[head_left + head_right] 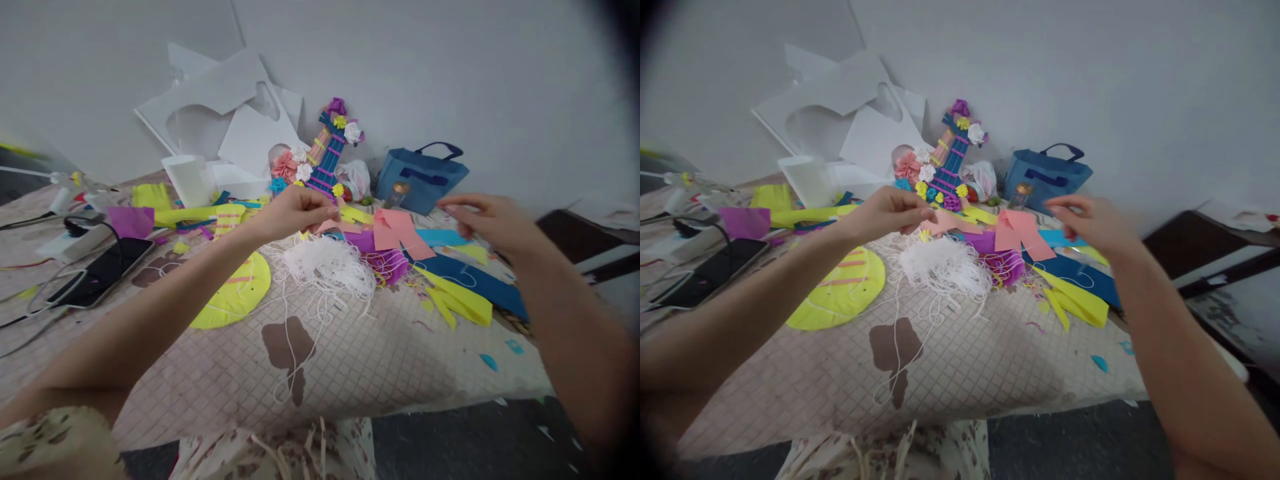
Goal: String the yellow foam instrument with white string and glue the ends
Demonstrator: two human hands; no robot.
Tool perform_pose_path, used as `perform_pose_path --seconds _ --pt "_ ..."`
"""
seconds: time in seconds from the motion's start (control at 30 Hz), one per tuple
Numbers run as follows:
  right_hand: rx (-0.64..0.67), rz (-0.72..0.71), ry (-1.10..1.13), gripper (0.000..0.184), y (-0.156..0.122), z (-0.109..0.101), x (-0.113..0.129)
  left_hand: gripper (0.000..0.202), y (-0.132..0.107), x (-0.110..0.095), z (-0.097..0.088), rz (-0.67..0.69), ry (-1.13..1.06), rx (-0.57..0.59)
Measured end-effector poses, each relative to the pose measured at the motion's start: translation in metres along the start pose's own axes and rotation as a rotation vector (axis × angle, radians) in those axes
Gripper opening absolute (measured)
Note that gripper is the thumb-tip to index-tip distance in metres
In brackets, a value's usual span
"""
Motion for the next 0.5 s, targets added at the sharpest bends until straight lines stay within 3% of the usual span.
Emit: perform_pose_path --seconds 0.07,0.13,0.23,0.33,0.5 --pt "0.138 0.055 0.1 0.037 0.007 0.054 0.028 0.02 -0.001 -0.03 0.006 0.051 0.037 -0.022" --pt "0.299 -0.032 0.297 0.047 0.012 0.097 0.076 0.019 -0.004 -0.052 0.009 0.088 0.081 -0.056" --pt "0.319 -0.067 0.372 0.031 0.019 0.112 0.114 0.018 -0.011 -0.059 0.006 0.1 0.103 -0.052" --pt "0.115 -0.047 0.268 0.023 0.033 0.079 0.104 0.021 -0.015 -0.032 0.001 0.059 0.079 0.013" --pt "-0.358 -0.174 0.114 0.023 0.046 -0.027 0.064 0.021 -0.011 0.047 0.007 -0.062 -0.062 0.122"
Point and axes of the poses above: each hand's wrist, its own y-axis towards the middle knuckle, its own z-axis out of the palm, x = y × z, the point moved 7 cm from there along y, towards the middle knuckle, and after that the axes turned 13 degrees about -z, right-handed, at the moved point
